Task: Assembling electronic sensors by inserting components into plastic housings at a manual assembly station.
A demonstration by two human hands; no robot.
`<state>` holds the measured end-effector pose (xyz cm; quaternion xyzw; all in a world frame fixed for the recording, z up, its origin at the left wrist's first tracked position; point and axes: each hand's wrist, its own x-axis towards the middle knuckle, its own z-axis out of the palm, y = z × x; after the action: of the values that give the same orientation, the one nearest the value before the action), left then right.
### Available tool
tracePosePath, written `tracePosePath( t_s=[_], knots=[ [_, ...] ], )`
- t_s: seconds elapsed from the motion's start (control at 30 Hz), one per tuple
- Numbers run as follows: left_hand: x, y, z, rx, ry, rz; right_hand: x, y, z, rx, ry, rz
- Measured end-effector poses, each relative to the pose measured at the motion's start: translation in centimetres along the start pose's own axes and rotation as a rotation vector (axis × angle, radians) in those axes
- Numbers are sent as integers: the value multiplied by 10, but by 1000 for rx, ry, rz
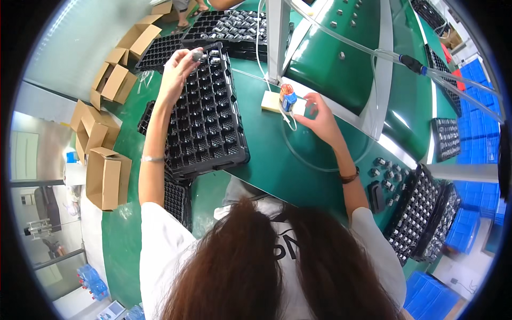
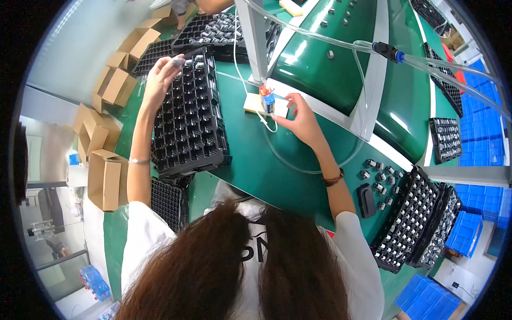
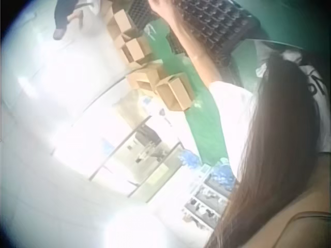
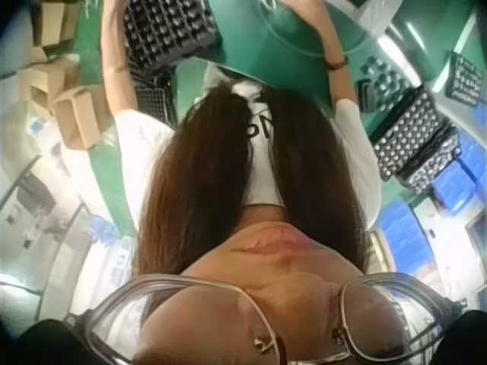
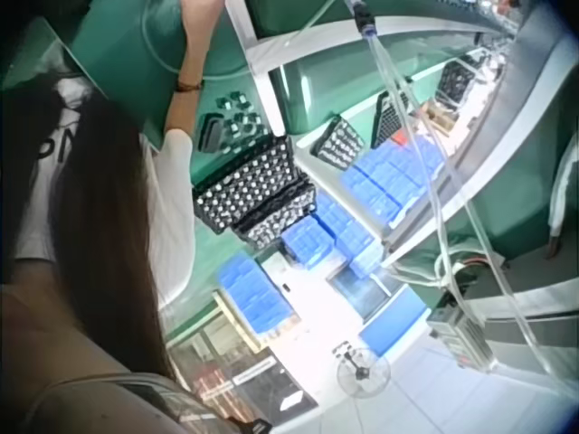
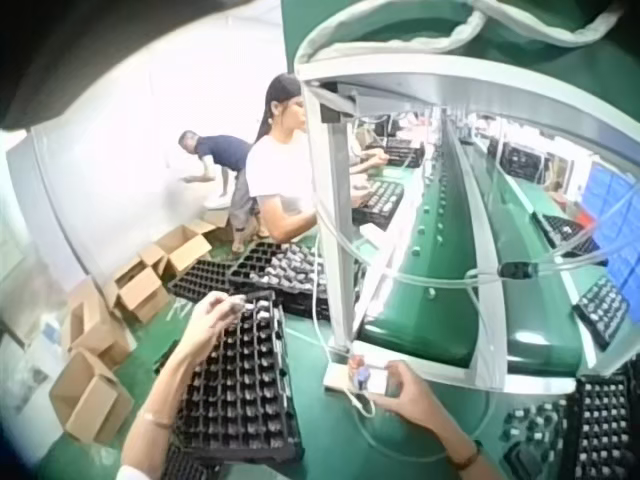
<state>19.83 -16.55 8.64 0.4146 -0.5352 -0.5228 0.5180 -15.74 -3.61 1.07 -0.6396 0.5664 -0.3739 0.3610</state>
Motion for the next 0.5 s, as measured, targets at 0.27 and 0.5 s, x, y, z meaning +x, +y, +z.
tracePosePath(
  t_s=[0.27,0.5],
  knots=[
    [-137,17,109,-598,-61,-506,49,14,46,-98,279,-320],
    [-178,-31,175,-726,-86,-632,113,77,-42,-260,660,-209]
  ],
)
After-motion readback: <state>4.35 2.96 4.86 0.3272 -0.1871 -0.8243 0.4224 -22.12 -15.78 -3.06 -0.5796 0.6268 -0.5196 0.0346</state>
